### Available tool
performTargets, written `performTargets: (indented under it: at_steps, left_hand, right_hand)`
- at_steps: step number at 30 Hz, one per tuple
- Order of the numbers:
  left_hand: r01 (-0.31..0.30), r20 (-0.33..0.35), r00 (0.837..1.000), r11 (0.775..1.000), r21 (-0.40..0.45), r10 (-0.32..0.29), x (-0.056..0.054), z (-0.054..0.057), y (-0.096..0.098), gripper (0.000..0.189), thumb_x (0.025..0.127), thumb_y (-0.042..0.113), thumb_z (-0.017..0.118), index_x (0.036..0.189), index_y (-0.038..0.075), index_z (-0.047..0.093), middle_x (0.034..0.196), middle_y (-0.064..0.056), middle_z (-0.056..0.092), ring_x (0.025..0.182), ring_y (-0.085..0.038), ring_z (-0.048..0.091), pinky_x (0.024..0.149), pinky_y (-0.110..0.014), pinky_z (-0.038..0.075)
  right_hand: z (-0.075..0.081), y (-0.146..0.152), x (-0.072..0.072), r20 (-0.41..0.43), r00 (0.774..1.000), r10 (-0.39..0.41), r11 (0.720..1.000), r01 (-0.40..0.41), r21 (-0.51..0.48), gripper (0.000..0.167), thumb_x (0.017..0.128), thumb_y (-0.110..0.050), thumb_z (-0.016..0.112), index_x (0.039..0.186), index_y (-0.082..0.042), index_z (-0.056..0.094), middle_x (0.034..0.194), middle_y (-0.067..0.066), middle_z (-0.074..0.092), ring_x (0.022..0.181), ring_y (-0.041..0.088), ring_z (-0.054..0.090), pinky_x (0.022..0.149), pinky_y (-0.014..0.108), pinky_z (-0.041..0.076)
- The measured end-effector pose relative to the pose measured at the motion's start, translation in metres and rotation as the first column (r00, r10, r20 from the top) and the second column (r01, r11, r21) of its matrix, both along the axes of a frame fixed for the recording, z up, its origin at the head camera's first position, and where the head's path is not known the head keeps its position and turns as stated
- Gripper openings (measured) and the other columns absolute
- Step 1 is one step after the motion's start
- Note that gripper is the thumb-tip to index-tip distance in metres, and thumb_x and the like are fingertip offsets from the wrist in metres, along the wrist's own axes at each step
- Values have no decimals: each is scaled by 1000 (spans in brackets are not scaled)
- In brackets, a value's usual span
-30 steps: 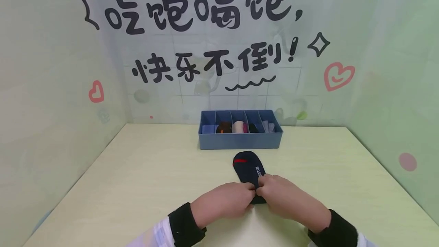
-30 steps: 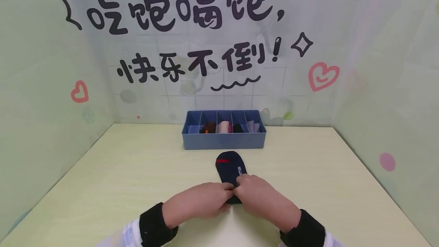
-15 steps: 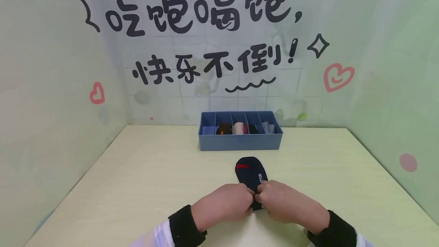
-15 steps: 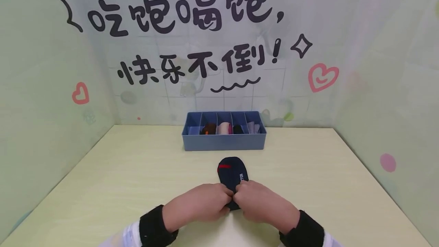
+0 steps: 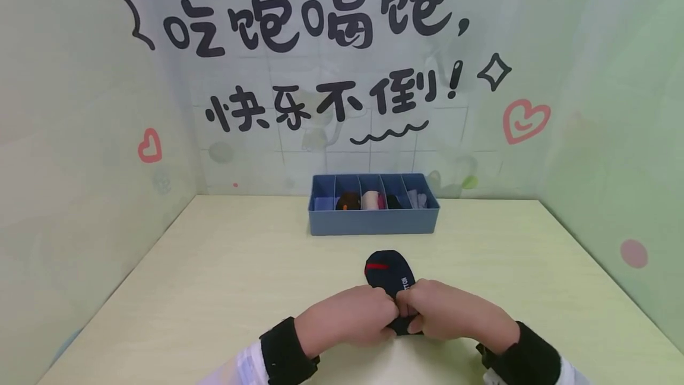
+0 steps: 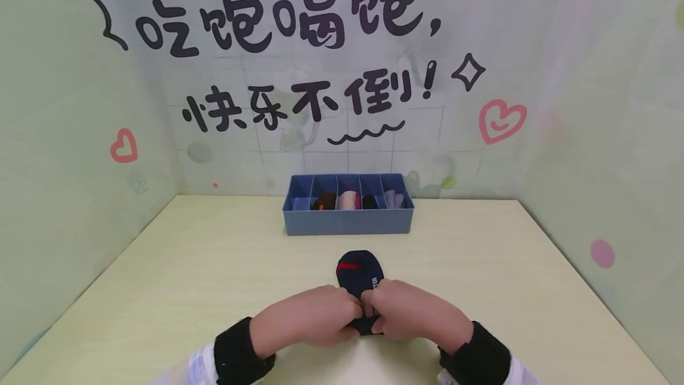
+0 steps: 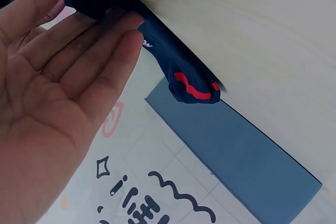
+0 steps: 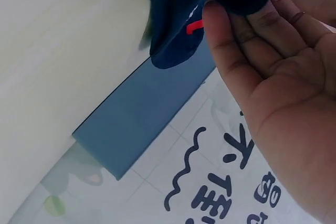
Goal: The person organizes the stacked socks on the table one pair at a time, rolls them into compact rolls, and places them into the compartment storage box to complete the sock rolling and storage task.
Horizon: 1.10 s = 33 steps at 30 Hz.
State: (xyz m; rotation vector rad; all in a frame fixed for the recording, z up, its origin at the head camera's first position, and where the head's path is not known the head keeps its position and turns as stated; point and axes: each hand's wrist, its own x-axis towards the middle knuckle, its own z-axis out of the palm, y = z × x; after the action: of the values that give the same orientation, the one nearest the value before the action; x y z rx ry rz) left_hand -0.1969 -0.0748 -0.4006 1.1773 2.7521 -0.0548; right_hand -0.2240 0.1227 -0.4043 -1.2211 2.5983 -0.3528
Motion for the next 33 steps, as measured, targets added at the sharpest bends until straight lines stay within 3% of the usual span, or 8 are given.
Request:
performTargets:
  at_steps: [6, 9, 13, 17, 24, 30, 33]
  left_hand:
    - [5, -19, 1000, 1000, -12, -5, 0, -1, 1, 11, 103, 30, 71, 98, 20, 75, 72, 6, 62, 61, -5, 50, 59, -18, 39]
    - [1, -27, 1000, 1000, -18, -1, 0, -1, 3, 9, 105, 29, 69, 108, 21, 73, 74, 5, 64, 62, -4, 51, 61, -16, 42]
    - [-4, -37, 999, 1000, -19, 3, 1, -3, 4, 10, 105, 25, 69, 114, 22, 71, 78, 5, 67, 64, -4, 52, 63, -15, 45]
    - [-9, -52, 999, 1000, -14, 9, 1, -5, 3, 12, 101, 19, 73, 113, 18, 70, 85, 4, 69, 67, -5, 53, 64, -16, 46]
    - [-41, -16, 999, 998, 39, 42, -2, -4, 0, 11, 101, 28, 75, 105, 18, 72, 81, 5, 66, 65, -4, 53, 64, -17, 46]
    - [-35, -47, 998, 999, 22, 36, -2, -2, -1, 9, 99, 29, 77, 99, 20, 77, 80, 7, 67, 65, -4, 52, 64, -16, 45]
    - [-53, -52, 997, 998, 29, 55, -1, -3, 0, 9, 100, 27, 77, 98, 19, 78, 85, 6, 70, 66, -4, 53, 66, -16, 47]
  right_hand:
    - [-3, 7, -7, 126, 992, 2, 994, 12, -111, 16, 89, -2, 81, 90, -16, 74, 78, -11, 67, 67, -3, 51, 66, 20, 49]
    - [-4, 8, -8, 127, 992, -14, 993, 28, -114, 13, 90, -4, 81, 91, -16, 76, 80, -10, 60, 70, -1, 47, 67, 20, 45]
    - [-4, 6, -7, 25, 1000, 5, 996, -3, -92, 13, 88, -5, 83, 86, -16, 77, 78, -9, 50, 72, 2, 41, 66, 20, 41]
    - [-2, 0, 0, -110, 994, 20, 999, -24, -41, 12, 87, -2, 84, 84, -13, 80, 75, -10, 58, 70, 0, 46, 66, 19, 48]
    - [-2, -10, 13, -359, 933, 3, 998, 21, 63, 13, 84, -8, 88, 80, -14, 78, 73, -8, 63, 67, 6, 52, 69, 27, 55]
    - [-1, -14, 16, -397, 917, -34, 996, 65, 66, 18, 84, -10, 88, 78, -14, 71, 69, -6, 63, 62, 9, 51, 63, 28, 52]
    - [0, -15, 17, -428, 904, 5, 994, 43, 103, 15, 84, -9, 88, 80, -14, 74, 70, -4, 65, 62, 10, 54, 63, 27, 53]
